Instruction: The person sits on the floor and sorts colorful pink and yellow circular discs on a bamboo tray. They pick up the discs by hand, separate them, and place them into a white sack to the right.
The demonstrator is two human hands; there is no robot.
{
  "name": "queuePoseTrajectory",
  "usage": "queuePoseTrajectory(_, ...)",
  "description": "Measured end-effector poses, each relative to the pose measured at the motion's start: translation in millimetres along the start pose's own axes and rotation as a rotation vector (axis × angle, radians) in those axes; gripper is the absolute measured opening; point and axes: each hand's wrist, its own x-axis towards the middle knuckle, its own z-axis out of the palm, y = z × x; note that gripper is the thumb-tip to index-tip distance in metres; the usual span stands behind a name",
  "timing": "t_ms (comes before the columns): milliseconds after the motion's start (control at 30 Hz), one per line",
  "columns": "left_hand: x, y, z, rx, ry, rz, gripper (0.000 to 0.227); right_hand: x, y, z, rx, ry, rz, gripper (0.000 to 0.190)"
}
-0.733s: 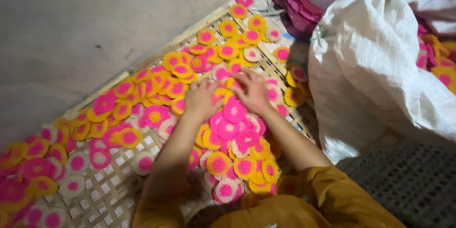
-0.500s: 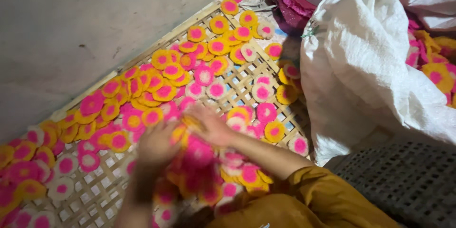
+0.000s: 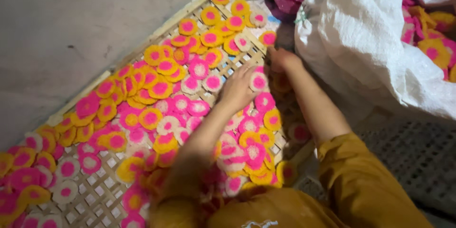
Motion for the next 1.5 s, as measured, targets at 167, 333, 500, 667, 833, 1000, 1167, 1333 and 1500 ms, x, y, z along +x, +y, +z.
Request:
queuePoseTrajectory(167,63,17,31,0.191,-0.032,-0.164,0.086,-23,-10,15,-0.187,0.287,-0.077,0.053)
queuePoseTrajectory(333,13,-22,-12,0.096,-0.400,-0.341,0.042,-141,-60,-10,0.202,0.450,-0.442,0.056)
queuePoseTrajectory(500,-86,-67,-102,0.338,-0.014,-0.422,0.053,-126,-57,-27,0.478,0.334,-0.770,0.055)
queuePoseTrajectory(667,-86,-34,-74,0.274,0.277,-0.192,0.056,30,-7,7,0.502,0.457,-0.112,0.056)
queuePoseTrajectory(833,-25,28,7,0.210,-0.025,0.023,0.085,99,20,45,0.684,0.591,-0.153,0.061)
queuePoseTrajectory(1000,25,28,43,0.254,0.011,0.125,0.073,100,33,39,0.550,0.942,-0.257,0.059)
queuePoseTrajectory(1167,20,1,35,0.210,-0.106,0.095,0.057,102,40,37,0.584,1.023,-0.276,0.050)
queuePoseTrajectory(1333,-32,-27,-30,0.154,-0.026,-0.003,0.059,91,19,-1,0.616,1.078,-0.338,0.026)
queuePoseTrajectory(1500,-92,-72,-98,0.020,-0.111,-0.210,0.064,25,-19,-37,0.829,0.410,-0.622,0.019)
